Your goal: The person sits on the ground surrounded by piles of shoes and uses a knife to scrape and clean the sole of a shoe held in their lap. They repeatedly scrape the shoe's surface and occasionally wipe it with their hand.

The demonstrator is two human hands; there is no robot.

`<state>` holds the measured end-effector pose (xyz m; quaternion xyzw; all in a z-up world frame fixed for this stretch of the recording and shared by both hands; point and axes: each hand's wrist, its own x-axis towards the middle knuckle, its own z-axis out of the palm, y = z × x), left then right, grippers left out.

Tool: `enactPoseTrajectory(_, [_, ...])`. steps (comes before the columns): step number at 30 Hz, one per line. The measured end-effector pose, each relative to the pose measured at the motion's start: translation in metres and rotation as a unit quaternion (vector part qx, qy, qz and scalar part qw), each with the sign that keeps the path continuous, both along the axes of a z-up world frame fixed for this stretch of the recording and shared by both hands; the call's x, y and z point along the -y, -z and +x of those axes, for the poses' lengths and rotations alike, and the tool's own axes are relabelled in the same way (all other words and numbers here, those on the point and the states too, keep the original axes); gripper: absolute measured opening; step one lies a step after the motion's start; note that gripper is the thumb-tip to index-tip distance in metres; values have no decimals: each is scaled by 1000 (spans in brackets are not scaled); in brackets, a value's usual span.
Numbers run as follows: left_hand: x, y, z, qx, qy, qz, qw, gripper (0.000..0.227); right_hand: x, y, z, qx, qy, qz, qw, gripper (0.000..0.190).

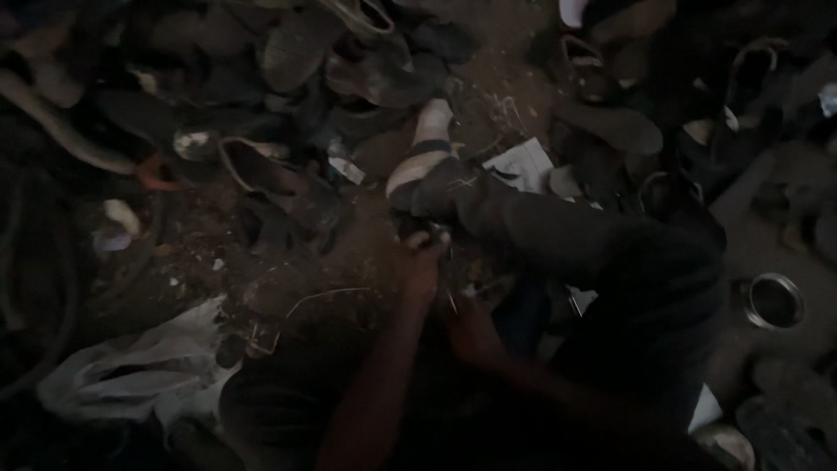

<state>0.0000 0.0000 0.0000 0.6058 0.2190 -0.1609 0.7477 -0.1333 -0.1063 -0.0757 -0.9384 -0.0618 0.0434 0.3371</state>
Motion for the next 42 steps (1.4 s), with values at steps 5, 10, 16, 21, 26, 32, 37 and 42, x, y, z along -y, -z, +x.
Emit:
enactPoseTrajectory(5, [-6, 44, 19, 39, -16, -191, 981, 38, -10, -20, -1, -46, 9, -3, 999, 30])
enactPoseTrajectory(10, [11, 57, 38, 48, -58, -219, 973, 21, -17, -13, 19, -30, -43, -34, 998, 32])
enactPoseTrajectory(16, [-13, -48, 32, 347, 232, 77, 905, 35, -14, 11, 40, -40, -91, -98, 990, 33])
enactPoseTrajectory(21, [-70, -106, 24, 539, 412, 510, 527, 65, -3, 12, 15, -61, -109, -92, 988, 34])
enactPoseTrajectory(26, [-65, -90, 25, 489, 475, 495, 538, 24, 19, -28, 3, -87, -103, -79, 988, 36])
enactPoseTrajectory(32, [-79, -39, -10, 444, 414, 476, 637, 23, 40, -54, 19, -222, -43, 3, 974, 37])
enactPoseTrajectory(37, [-77, 13, 2, 314, 206, 395, 838, 41, 21, -27, 85, -27, -202, -198, 959, 34])
enactPoseTrajectory(42, [-88, 37, 18, 375, 183, 380, 826, 36, 15, -23, 95, 20, -103, -20, 994, 34])
